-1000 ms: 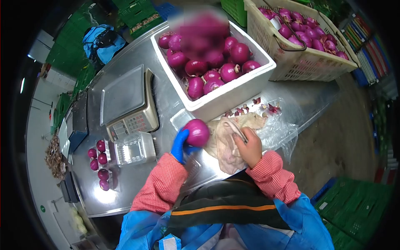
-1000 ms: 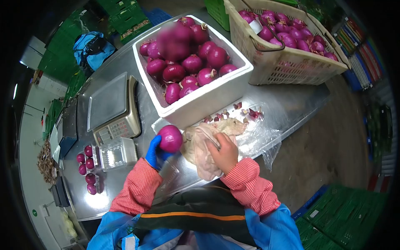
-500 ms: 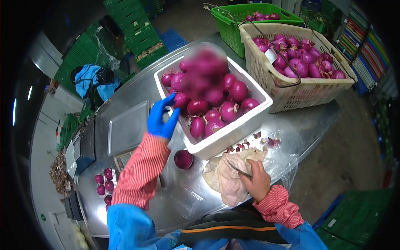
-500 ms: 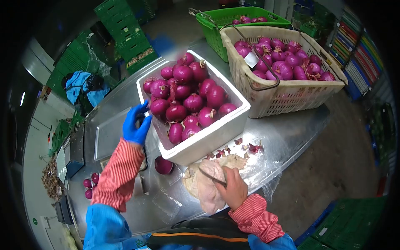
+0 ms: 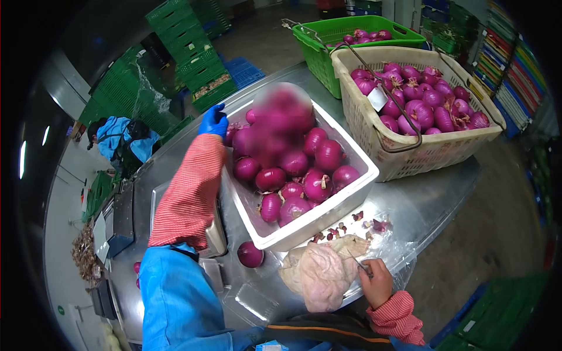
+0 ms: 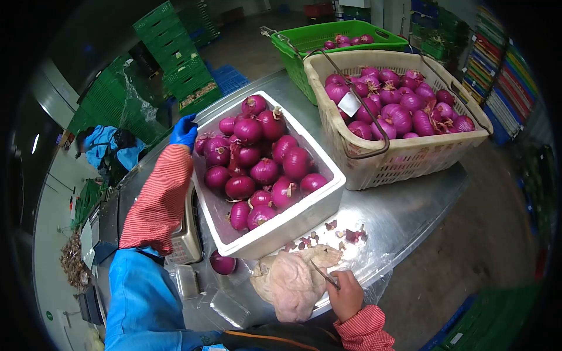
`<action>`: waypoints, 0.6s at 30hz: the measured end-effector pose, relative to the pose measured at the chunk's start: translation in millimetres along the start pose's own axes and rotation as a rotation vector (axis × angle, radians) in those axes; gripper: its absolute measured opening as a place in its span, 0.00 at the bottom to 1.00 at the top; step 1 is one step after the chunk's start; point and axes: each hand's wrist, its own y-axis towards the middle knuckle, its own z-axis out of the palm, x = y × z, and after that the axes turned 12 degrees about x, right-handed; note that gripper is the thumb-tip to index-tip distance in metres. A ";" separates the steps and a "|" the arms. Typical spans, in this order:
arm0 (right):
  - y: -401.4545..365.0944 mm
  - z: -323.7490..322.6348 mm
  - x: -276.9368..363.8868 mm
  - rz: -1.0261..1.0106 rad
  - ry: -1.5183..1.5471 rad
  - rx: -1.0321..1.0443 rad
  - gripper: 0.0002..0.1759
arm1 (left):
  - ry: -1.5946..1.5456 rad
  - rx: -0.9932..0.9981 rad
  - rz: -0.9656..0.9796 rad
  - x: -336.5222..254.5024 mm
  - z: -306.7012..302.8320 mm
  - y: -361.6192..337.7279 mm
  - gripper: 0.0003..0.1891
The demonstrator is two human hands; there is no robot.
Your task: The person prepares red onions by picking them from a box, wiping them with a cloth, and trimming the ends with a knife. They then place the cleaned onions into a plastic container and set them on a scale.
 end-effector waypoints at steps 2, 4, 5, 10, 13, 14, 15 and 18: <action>3.2 4.6 -2.6 -0.038 0.002 0.017 0.08 | 0.069 0.200 -0.014 -0.7 -26.8 -15.2 0.32; 11.7 11.4 3.6 -0.103 0.060 0.048 0.09 | 0.194 0.367 0.070 -18.4 -32.6 -43.3 0.37; 15.8 14.9 8.4 -0.136 0.088 0.065 0.10 | 0.255 0.450 0.112 -27.8 -29.9 -51.8 0.40; 35.0 24.3 30.7 -0.237 0.051 0.139 0.09 | 0.583 0.533 0.041 -57.4 12.8 -53.5 0.51; 36.9 23.4 32.7 -0.259 0.007 0.150 0.09 | 0.817 0.601 -0.118 -116.1 31.3 -56.3 0.51; 36.6 22.6 30.9 -0.261 -0.011 0.142 0.08 | 0.874 0.628 -0.189 -127.3 34.5 -57.0 0.51; 35.6 22.4 28.0 -0.261 -0.028 0.134 0.08 | 0.897 0.628 -0.202 -125.4 37.8 -53.1 0.50; 29.2 22.8 18.5 -0.254 -0.035 0.117 0.07 | 0.940 0.613 -0.222 -115.1 46.1 -44.0 0.47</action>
